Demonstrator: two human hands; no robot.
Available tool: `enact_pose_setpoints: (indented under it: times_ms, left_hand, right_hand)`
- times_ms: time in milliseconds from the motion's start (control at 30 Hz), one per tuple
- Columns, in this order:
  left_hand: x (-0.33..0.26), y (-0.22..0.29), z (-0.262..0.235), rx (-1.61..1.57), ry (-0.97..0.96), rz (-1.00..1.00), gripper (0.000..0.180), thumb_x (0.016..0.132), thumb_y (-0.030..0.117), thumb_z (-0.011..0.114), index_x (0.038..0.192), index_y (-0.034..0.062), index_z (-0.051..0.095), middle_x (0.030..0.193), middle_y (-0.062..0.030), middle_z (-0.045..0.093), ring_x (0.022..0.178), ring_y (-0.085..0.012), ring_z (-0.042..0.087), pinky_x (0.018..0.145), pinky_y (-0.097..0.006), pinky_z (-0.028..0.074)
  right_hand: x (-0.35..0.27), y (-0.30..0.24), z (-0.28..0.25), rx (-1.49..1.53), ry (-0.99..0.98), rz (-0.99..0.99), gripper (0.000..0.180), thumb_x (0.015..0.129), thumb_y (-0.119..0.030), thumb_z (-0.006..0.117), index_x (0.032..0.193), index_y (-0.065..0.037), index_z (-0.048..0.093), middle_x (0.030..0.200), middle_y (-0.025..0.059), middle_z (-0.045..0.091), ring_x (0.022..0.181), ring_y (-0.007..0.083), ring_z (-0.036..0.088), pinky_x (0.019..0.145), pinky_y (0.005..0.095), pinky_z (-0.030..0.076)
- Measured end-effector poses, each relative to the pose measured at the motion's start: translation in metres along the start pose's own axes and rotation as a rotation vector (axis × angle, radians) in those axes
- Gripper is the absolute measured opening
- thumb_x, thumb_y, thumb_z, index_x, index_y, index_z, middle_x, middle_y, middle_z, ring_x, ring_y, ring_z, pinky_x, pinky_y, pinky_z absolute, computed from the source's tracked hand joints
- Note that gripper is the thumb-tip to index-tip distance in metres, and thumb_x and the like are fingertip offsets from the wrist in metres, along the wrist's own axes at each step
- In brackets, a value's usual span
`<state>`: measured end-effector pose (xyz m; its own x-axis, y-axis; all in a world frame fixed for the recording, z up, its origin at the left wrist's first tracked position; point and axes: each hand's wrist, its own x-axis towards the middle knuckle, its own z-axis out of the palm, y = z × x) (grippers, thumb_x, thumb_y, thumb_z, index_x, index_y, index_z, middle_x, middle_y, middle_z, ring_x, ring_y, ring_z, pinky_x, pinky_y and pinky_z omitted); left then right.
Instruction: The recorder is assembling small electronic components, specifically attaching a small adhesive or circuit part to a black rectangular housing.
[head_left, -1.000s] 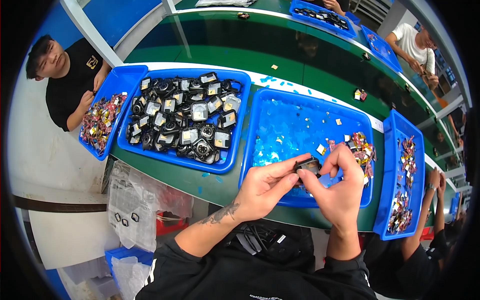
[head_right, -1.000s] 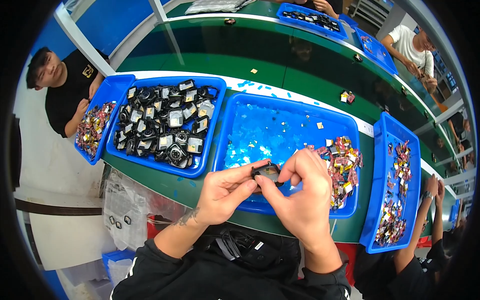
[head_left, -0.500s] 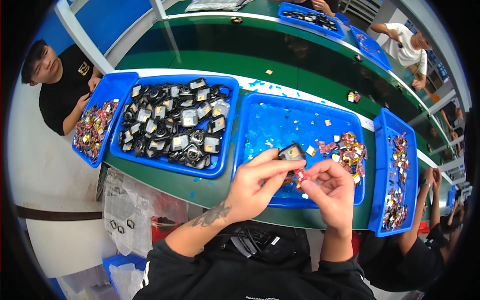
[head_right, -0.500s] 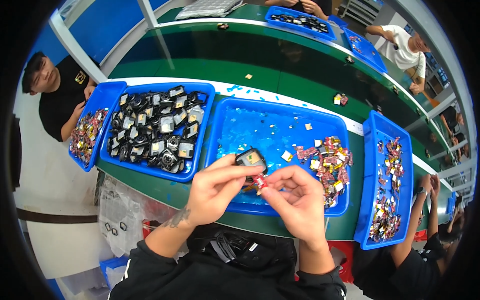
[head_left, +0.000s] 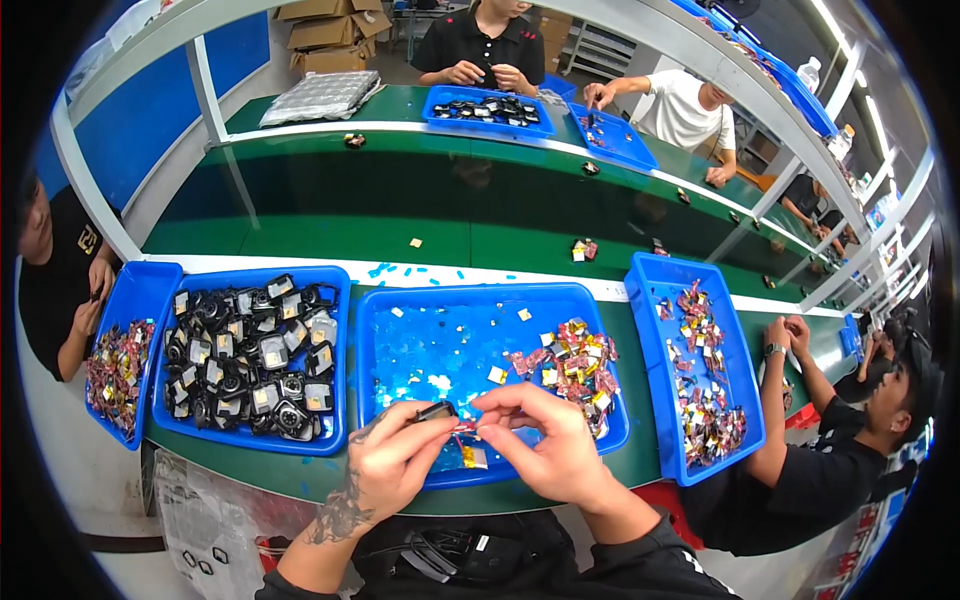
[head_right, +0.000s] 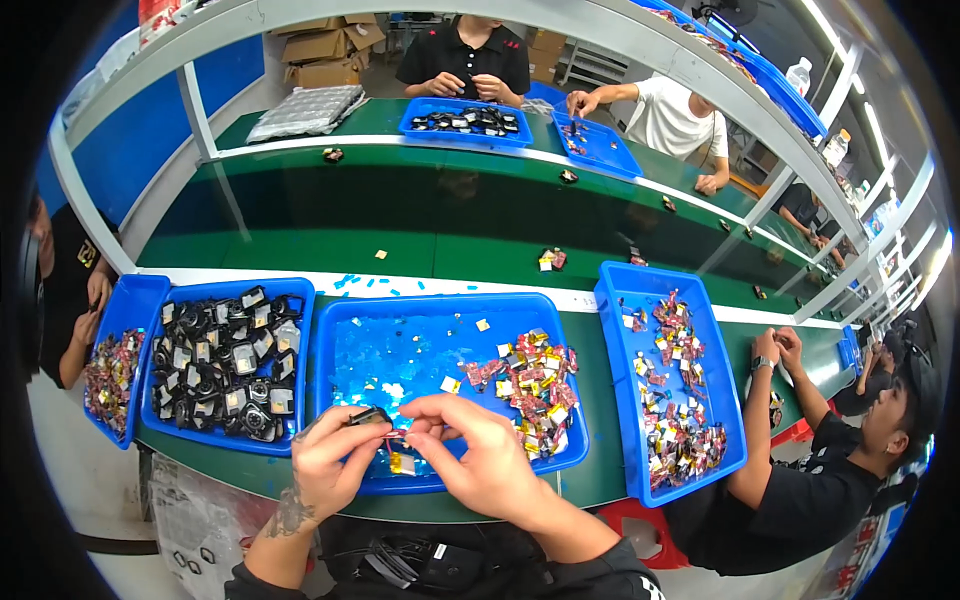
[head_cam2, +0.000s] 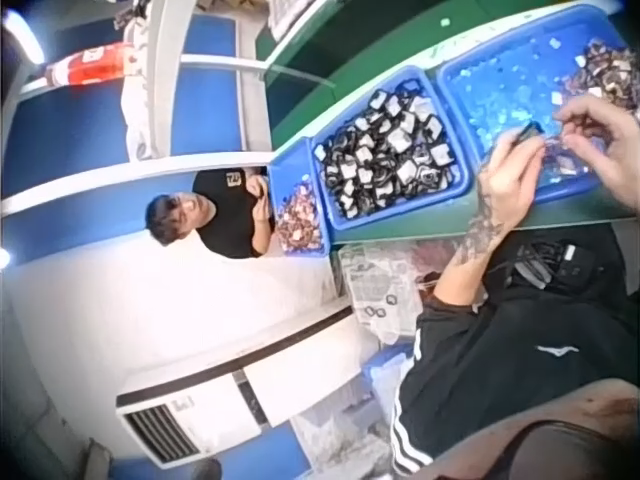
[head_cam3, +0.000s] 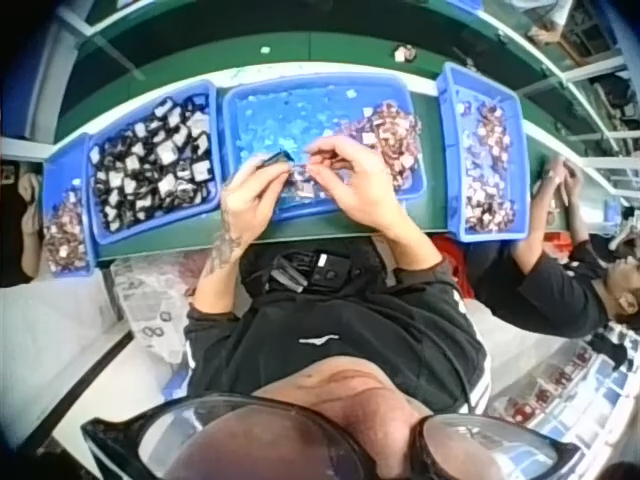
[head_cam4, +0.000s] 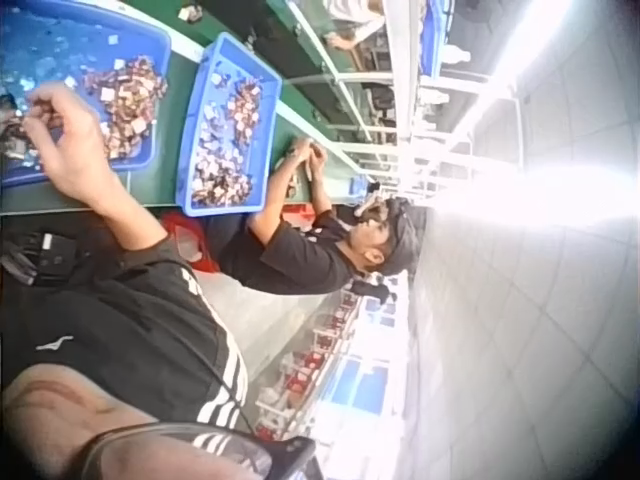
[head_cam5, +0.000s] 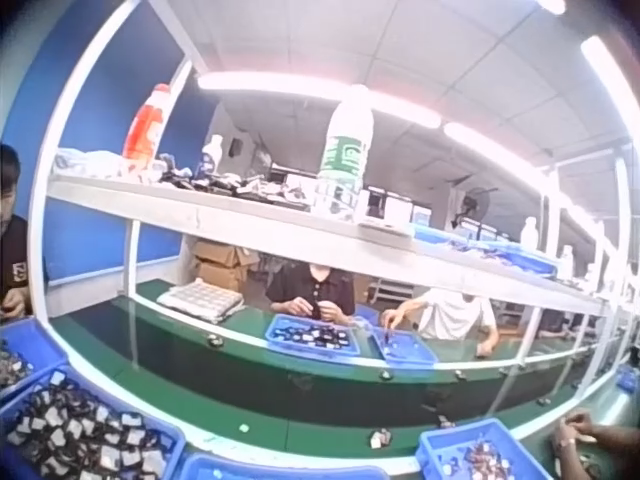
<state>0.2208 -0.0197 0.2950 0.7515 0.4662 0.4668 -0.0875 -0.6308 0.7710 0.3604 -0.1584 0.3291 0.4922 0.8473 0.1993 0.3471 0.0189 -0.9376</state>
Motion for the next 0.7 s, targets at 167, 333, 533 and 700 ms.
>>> enact_pose_setpoints:
  times_ms: [167,333,533,700]
  left_hand:
    - [0.0,-0.01,-0.003,0.249,-0.009,0.331,0.025,0.073,0.0,0.072,0.097,0.006,0.072,0.104,-0.0128,0.067,0.085,-0.0256,0.069,0.07,-0.032,0.058]
    - [-0.002,-0.013,-0.008,0.384,-0.012,0.444,0.029,0.071,0.005,0.072,0.1,0.0079,0.073,0.108,-0.014,0.067,0.085,-0.0258,0.07,0.069,-0.032,0.058]
    - [0.005,-0.012,0.001,0.217,0.072,0.439,0.031,0.067,-0.001,0.069,0.098,0.0035,0.072,0.105,-0.0152,0.067,0.082,-0.0261,0.069,0.066,-0.031,0.057]
    - [0.0,-0.014,0.002,0.203,0.101,0.421,0.027,0.069,-0.002,0.07,0.096,0.0028,0.071,0.105,-0.0153,0.067,0.082,-0.0248,0.069,0.066,-0.031,0.057]
  right_hand:
    - [0.006,-0.007,-0.011,0.061,-0.122,0.118,0.024,0.086,-0.001,0.066,0.11,0.002,0.062,0.099,0.0078,0.065,0.089,0.0117,0.064,0.08,0.0258,0.053]
    - [0.013,-0.002,-0.011,0.049,-0.147,0.024,0.024,0.086,0.001,0.065,0.109,0.003,0.062,0.095,0.0082,0.065,0.086,0.0119,0.064,0.077,0.026,0.053]
    - [0.009,-0.009,-0.014,0.209,-0.103,0.085,0.027,0.085,0.006,0.063,0.112,0.003,0.06,0.098,0.0079,0.064,0.091,0.013,0.065,0.078,0.0253,0.054]
    - [0.008,-0.007,-0.01,0.284,-0.12,0.148,0.029,0.085,0.006,0.063,0.114,0.004,0.058,0.096,0.0071,0.062,0.09,0.011,0.063,0.077,0.0227,0.053]
